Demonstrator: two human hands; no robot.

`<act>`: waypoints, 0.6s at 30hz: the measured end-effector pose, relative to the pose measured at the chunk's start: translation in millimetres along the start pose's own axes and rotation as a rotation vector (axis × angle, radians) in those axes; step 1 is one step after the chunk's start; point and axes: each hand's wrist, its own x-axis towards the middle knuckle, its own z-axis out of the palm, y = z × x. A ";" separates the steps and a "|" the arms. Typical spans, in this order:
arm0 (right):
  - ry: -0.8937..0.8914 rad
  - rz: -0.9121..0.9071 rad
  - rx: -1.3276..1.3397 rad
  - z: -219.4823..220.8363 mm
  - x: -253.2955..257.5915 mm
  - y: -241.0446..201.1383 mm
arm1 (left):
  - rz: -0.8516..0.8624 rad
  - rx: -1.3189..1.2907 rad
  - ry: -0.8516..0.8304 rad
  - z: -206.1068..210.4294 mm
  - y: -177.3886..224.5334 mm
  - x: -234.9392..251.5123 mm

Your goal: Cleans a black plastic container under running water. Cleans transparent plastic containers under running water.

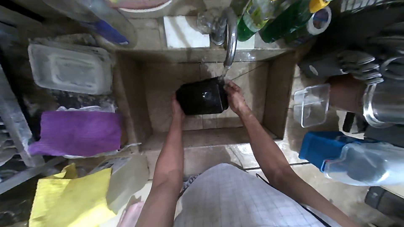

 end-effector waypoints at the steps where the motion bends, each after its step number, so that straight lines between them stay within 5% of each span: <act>1: 0.055 0.040 0.016 -7.1 1.4 -2.4 | 0.008 0.029 -0.027 10.9 0.1 2.6; 6: 0.362 0.127 0.161 -66.6 -2.5 2.8 | 0.066 0.261 -0.139 85.1 -6.0 9.3; 10: 0.400 0.153 0.177 -98.4 -11.6 9.3 | 0.010 0.461 -0.146 118.8 -14.9 17.8; 13: 0.269 0.169 0.136 -85.1 -4.4 2.8 | -0.040 0.501 -0.114 98.9 -6.0 24.6; 18: 0.108 0.160 0.117 0.0 35.8 5.1 | -0.055 0.514 0.092 25.1 38.0 19.6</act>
